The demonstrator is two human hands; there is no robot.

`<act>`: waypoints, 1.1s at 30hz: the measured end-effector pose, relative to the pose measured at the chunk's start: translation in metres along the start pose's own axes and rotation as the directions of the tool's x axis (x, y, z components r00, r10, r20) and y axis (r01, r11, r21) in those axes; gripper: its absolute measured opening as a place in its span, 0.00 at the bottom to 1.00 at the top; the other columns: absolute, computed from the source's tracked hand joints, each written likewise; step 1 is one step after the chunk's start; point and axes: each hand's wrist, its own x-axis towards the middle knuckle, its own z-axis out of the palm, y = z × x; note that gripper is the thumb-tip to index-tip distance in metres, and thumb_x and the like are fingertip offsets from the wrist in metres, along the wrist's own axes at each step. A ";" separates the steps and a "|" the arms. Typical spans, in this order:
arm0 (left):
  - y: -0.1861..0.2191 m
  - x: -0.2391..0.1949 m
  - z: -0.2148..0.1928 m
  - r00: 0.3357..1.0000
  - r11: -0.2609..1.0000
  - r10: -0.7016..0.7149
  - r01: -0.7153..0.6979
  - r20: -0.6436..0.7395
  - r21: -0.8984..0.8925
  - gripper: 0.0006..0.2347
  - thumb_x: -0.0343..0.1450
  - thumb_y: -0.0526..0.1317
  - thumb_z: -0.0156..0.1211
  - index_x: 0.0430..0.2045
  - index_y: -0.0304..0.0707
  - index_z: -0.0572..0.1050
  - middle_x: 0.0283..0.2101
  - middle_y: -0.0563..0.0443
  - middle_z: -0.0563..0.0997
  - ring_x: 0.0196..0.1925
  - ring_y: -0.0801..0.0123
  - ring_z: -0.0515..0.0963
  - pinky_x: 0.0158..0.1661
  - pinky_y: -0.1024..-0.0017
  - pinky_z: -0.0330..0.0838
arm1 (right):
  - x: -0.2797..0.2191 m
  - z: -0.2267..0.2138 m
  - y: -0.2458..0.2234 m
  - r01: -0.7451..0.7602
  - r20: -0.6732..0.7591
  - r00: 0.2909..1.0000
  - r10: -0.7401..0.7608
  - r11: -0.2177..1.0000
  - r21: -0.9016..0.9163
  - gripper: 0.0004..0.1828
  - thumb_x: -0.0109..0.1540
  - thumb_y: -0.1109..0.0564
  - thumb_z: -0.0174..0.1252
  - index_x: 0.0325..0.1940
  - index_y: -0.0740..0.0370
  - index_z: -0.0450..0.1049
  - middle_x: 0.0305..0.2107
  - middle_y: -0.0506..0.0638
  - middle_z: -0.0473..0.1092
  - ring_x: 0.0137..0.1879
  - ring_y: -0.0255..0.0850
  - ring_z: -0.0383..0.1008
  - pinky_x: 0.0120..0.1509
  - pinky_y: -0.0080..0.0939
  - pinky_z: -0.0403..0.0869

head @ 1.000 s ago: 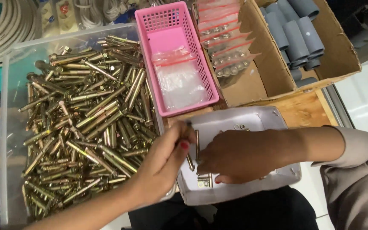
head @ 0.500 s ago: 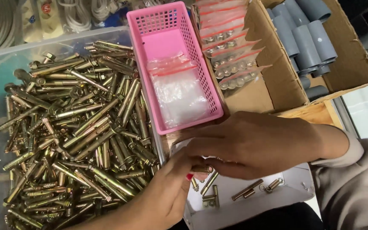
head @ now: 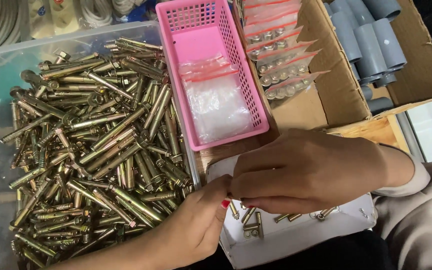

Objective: Assembling bolts by adding washers and nuts manually.

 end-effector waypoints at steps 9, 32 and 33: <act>-0.004 0.000 0.004 0.995 1.000 0.012 -0.014 -0.099 -0.023 0.09 0.71 0.27 0.46 0.43 0.28 0.68 0.33 0.46 0.75 0.29 0.66 0.73 0.31 0.70 0.69 | -0.004 0.009 -0.001 -0.057 -0.074 0.996 0.051 0.995 -0.085 0.09 0.59 0.64 0.62 0.43 0.65 0.74 0.33 0.50 0.72 0.29 0.44 0.68 0.33 0.42 0.71; -0.004 0.006 -0.002 0.994 0.971 -0.005 -0.021 -0.109 -0.238 0.17 0.64 0.23 0.51 0.47 0.29 0.66 0.51 0.41 0.73 0.45 0.63 0.79 0.42 0.72 0.78 | -0.005 0.007 0.000 0.069 -0.049 0.996 -0.077 0.986 -0.149 0.08 0.58 0.65 0.62 0.42 0.66 0.76 0.35 0.51 0.72 0.32 0.43 0.67 0.34 0.44 0.65; -0.006 0.006 -0.002 0.989 0.992 0.060 -0.074 -0.137 -0.099 0.13 0.64 0.25 0.54 0.41 0.31 0.68 0.50 0.43 0.75 0.43 0.63 0.76 0.38 0.72 0.72 | -0.005 0.007 0.000 0.055 -0.043 0.997 -0.062 0.987 -0.153 0.08 0.58 0.65 0.61 0.41 0.65 0.75 0.34 0.51 0.70 0.31 0.42 0.65 0.33 0.44 0.64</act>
